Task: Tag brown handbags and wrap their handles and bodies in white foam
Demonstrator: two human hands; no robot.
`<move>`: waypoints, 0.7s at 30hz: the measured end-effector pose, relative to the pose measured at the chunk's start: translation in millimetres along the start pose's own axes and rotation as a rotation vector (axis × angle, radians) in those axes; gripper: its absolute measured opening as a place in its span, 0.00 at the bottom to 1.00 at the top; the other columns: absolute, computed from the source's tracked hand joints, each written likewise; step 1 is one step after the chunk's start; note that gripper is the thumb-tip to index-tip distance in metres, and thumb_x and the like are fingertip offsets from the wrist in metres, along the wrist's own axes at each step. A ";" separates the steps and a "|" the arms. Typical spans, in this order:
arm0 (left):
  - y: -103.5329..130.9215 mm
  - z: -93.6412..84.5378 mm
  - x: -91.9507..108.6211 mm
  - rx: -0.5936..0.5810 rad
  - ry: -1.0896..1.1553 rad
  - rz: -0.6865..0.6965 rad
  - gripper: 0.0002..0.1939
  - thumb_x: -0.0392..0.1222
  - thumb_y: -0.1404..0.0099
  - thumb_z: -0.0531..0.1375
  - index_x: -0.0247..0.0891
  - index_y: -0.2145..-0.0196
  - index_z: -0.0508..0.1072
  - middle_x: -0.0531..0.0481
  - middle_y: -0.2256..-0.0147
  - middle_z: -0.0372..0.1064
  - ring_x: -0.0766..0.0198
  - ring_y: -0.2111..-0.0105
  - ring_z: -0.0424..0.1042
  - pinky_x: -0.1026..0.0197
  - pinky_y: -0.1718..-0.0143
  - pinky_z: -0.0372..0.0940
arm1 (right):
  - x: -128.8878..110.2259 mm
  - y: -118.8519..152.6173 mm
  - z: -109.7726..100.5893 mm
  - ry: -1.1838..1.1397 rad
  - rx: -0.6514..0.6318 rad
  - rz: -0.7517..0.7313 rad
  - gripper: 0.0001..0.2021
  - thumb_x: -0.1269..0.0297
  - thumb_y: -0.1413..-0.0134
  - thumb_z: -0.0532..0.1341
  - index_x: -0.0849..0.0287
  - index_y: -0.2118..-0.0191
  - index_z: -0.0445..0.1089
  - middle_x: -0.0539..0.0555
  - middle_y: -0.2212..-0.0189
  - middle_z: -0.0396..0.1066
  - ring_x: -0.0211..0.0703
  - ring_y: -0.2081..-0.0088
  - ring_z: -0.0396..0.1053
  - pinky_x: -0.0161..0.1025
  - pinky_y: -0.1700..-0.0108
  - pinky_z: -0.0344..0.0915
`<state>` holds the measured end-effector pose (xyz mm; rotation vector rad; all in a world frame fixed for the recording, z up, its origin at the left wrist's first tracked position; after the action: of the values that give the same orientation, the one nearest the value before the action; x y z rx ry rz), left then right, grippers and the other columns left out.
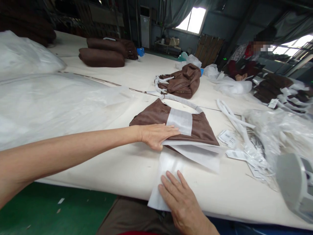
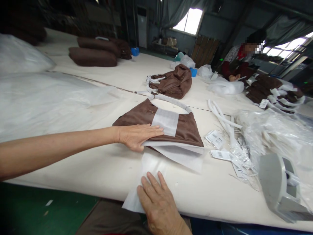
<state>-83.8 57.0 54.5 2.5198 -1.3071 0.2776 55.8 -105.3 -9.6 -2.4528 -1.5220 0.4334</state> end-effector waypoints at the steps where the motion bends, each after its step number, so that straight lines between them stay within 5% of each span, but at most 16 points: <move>1: 0.1 0.4 0.4 0.002 -0.001 0.004 0.49 0.34 0.50 0.60 0.31 0.33 0.45 0.33 0.32 0.42 0.40 0.33 0.42 0.32 0.38 0.48 | -4.8 -4.1 1.6 -0.003 0.011 -0.003 0.29 0.79 0.51 0.51 0.68 0.40 0.63 0.64 0.39 0.62 0.58 0.32 0.46 0.64 0.37 0.55; 7: 5.8 16.2 2.8 0.063 -0.030 0.035 0.46 0.34 0.48 0.59 0.30 0.33 0.45 0.31 0.31 0.37 0.40 0.32 0.36 0.29 0.37 0.39 | -17.4 -17.8 -12.5 0.045 0.095 -0.076 0.21 0.73 0.46 0.56 0.68 0.45 0.68 0.63 0.44 0.69 0.61 0.37 0.58 0.57 0.41 0.65; 13: 11.3 24.0 6.4 0.093 -0.068 0.100 0.46 0.34 0.46 0.58 0.34 0.32 0.44 0.32 0.31 0.34 0.39 0.31 0.30 0.29 0.37 0.37 | -0.5 -48.0 -77.0 0.030 0.091 -0.063 0.18 0.73 0.38 0.50 0.65 0.47 0.69 0.59 0.48 0.74 0.50 0.47 0.71 0.44 0.45 0.69; 17: 14.6 26.6 3.8 0.077 -0.045 0.130 0.48 0.35 0.46 0.58 0.36 0.31 0.41 0.34 0.31 0.34 0.39 0.32 0.30 0.29 0.36 0.36 | 50.8 -80.2 -105.9 -0.199 0.079 0.106 0.15 0.70 0.33 0.48 0.58 0.52 0.71 0.55 0.61 0.77 0.40 0.61 0.74 0.34 0.58 0.69; 21: 17.4 24.7 1.8 0.111 0.035 0.115 0.50 0.38 0.49 0.61 0.39 0.32 0.44 0.36 0.31 0.38 0.36 0.32 0.35 0.28 0.36 0.36 | 122.1 -109.8 -99.5 -0.289 0.085 0.367 0.15 0.59 0.34 0.54 0.57 0.69 0.72 0.49 0.73 0.71 0.38 0.70 0.69 0.33 0.66 0.61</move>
<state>-96.2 37.8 34.7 2.5202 -1.4638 0.4276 51.5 49.3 104.2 -2.6929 -1.1070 0.9330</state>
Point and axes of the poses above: each hand's wrist, its own y-axis away from the middle knuckle, its own z-axis out of the palm, x = y × z, the point moved 6 cm from there along -y, towards the middle knuckle
